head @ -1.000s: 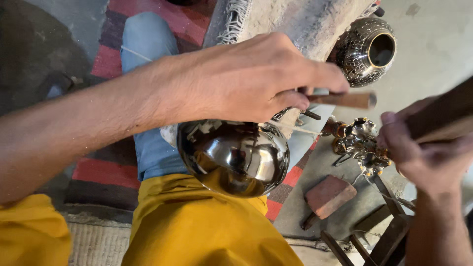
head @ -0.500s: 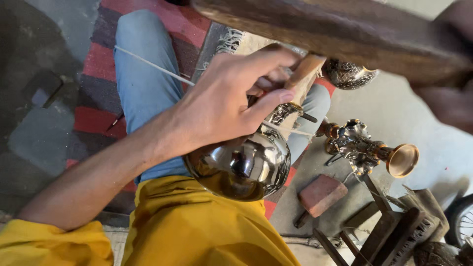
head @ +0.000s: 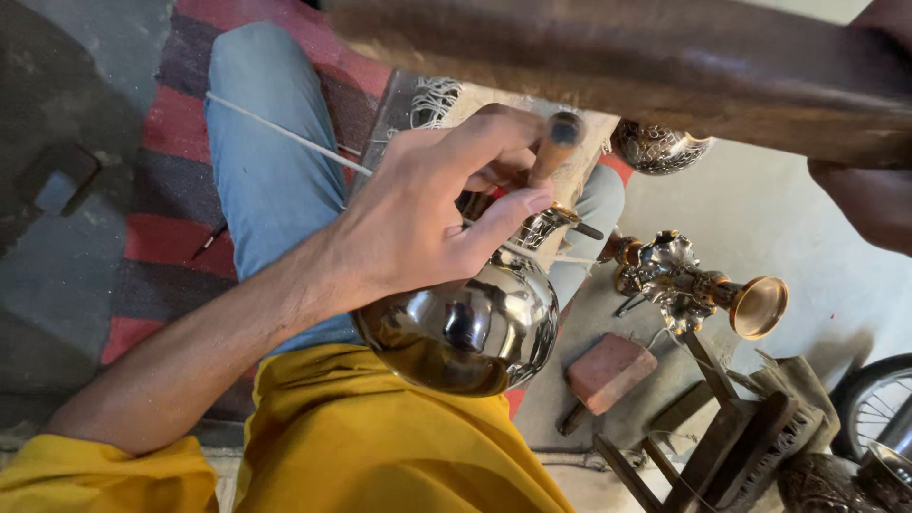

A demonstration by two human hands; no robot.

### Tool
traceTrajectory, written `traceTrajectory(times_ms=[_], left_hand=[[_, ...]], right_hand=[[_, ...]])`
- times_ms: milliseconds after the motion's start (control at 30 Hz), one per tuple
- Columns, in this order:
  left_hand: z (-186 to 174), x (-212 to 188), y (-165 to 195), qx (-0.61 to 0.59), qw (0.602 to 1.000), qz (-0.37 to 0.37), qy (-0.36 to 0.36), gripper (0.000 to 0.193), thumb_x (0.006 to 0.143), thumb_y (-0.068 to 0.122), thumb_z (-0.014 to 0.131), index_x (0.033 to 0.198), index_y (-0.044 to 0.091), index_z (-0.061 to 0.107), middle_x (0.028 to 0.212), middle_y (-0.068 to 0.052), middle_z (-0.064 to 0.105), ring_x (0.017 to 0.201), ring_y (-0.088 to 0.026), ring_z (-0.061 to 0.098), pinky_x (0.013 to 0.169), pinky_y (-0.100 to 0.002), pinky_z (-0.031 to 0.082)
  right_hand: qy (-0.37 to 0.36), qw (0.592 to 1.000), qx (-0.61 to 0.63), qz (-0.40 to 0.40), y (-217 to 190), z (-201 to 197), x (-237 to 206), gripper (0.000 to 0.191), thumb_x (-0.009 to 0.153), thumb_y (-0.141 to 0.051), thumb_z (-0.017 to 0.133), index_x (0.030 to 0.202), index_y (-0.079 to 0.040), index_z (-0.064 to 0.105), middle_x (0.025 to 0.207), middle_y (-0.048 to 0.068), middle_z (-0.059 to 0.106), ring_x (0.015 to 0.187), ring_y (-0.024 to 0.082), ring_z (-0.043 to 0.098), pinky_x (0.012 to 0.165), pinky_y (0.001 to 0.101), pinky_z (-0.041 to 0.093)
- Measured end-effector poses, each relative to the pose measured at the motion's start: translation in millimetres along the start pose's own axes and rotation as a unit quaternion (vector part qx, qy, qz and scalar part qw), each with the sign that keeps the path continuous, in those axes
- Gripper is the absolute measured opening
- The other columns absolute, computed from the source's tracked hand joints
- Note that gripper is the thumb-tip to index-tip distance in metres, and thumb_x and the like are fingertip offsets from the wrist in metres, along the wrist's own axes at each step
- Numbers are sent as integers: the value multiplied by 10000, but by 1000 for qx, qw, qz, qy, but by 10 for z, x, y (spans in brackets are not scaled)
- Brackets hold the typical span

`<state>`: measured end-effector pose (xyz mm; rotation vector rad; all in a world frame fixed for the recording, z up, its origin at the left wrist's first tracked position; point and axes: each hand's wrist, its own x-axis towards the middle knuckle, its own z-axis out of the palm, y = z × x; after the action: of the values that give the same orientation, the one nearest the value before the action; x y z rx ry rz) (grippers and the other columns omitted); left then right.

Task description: The person sits on a mat and repeatedly strikes a polished metal vase with a wooden mallet while holding a small wooden tool against the vase's neck. The person adjusts the tool and repositions the vase several times during the process.

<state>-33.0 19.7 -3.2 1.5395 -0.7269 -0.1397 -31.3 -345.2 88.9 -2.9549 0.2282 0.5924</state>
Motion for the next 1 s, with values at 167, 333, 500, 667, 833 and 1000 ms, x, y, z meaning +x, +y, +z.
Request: traceTrajectory(times_ms=[167, 333, 500, 667, 833, 1000], left_hand=[[-16, -10, -61, 28, 1000, 13, 0, 260, 1063, 205, 732, 1212, 39, 598, 1087, -135, 748, 978, -254, 797, 875, -357, 655], [-12, -1, -43, -30, 999, 26, -6, 351, 1091, 198, 667, 1376, 54, 521, 1099, -94, 729, 1038, -228, 782, 934, -344, 662], [-56, 64, 4, -27, 999, 44, -14, 330, 1075, 155, 653, 1373, 72, 536, 1079, -86, 746, 1022, -225, 768, 907, -338, 655], [-70, 163, 19, -12, 998, 11, -59, 234, 1080, 185, 680, 1248, 41, 604, 1023, -106, 771, 895, -197, 790, 824, -331, 647], [-61, 279, 14, -35, 996, 19, -83, 186, 1051, 140, 664, 1167, 7, 607, 1000, -140, 763, 884, -219, 798, 781, -332, 647], [-106, 459, 19, -39, 990, 77, -110, 461, 1069, 109, 689, 1480, 11, 506, 1095, -157, 770, 999, -264, 793, 885, -380, 623]], right_hand=[[-9, 1000, -13, -8, 37, -34, 10, 198, 1005, -143, 761, 955, 17, 656, 756, 148, 653, 640, 244, 636, 558, 346, 522], [-15, 1000, -24, -13, 38, -84, -10, 189, 992, -142, 758, 962, 16, 658, 754, 151, 659, 639, 245, 648, 559, 345, 529], [-18, 999, -34, -21, -20, -147, -54, 182, 979, -140, 755, 969, 15, 661, 751, 153, 665, 638, 245, 660, 561, 343, 536], [-21, 998, -49, -25, -127, -210, -152, 177, 965, -138, 752, 976, 14, 664, 749, 155, 672, 637, 246, 672, 563, 341, 543], [-21, 996, -77, -31, -228, -232, -261, 174, 952, -136, 749, 983, 14, 666, 747, 158, 678, 636, 247, 684, 564, 339, 551], [-22, 999, 26, 12, -268, -170, -488, 174, 938, -135, 747, 990, 13, 669, 745, 160, 684, 634, 248, 697, 566, 337, 558]])
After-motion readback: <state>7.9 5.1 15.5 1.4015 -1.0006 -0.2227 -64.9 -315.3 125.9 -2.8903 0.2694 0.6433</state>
